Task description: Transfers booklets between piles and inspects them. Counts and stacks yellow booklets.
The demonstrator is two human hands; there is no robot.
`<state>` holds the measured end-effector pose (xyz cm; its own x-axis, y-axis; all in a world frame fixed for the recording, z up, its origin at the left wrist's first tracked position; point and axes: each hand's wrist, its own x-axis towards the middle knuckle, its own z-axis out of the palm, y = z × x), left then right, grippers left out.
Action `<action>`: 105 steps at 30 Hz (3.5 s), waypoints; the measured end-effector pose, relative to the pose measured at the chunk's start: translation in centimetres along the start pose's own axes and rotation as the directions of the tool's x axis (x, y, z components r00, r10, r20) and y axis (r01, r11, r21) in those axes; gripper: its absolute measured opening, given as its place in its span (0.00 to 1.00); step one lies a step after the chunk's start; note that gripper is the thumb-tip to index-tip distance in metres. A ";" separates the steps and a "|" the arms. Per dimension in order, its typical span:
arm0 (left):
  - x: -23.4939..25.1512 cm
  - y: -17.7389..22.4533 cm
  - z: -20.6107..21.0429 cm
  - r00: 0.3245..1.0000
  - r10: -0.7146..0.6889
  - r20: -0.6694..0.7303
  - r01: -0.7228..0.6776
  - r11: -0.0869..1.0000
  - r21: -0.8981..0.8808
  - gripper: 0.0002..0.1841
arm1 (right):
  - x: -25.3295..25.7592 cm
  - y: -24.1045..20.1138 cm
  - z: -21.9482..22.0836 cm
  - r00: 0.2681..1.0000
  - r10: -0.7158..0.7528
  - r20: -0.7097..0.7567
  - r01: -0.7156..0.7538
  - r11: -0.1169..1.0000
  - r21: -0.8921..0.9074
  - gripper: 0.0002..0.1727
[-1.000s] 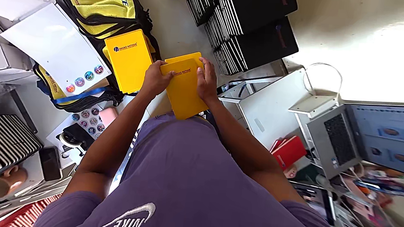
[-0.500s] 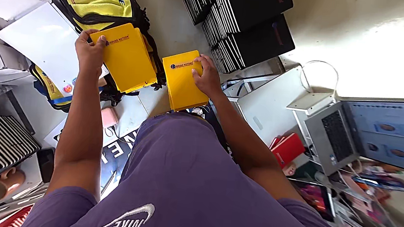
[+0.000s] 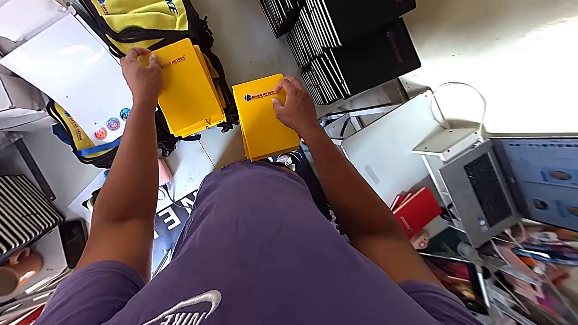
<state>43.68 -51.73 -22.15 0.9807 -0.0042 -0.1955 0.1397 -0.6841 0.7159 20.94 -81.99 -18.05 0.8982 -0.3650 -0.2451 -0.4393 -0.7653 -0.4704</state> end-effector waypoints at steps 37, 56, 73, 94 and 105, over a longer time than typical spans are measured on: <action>-14.1 10.5 13.1 0.637 0.558 0.531 -0.671 0.741 0.026 0.19 | 2.3 2.1 -0.2 0.994 0.000 0.110 -0.030 0.963 0.269 0.18; -13.4 13.1 8.4 0.675 0.648 0.353 -0.477 0.748 -0.461 0.10 | -2.4 0.1 -1.3 0.981 -0.192 -0.043 0.143 0.546 0.825 0.14; -14.9 9.4 6.6 0.787 0.187 0.588 -0.228 0.974 -0.004 0.37 | -4.4 4.3 2.3 0.976 0.186 0.111 -0.216 0.829 0.515 0.35; -3.6 0.4 -2.5 0.992 -0.096 0.087 0.123 0.908 -0.401 0.15 | -1.4 2.7 2.2 0.999 -0.019 -0.039 0.027 0.978 0.205 0.22; -1.6 -0.6 -2.0 0.999 0.016 -0.038 -0.021 0.991 -0.135 0.26 | -0.3 1.4 2.2 0.999 -0.026 -0.030 0.030 0.991 0.132 0.17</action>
<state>42.33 -49.87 -20.97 0.9873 0.0127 -0.1581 0.1362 -0.5795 0.8035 20.01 -81.82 -20.49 0.9096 -0.3603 -0.2070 -0.4102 -0.6990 -0.5857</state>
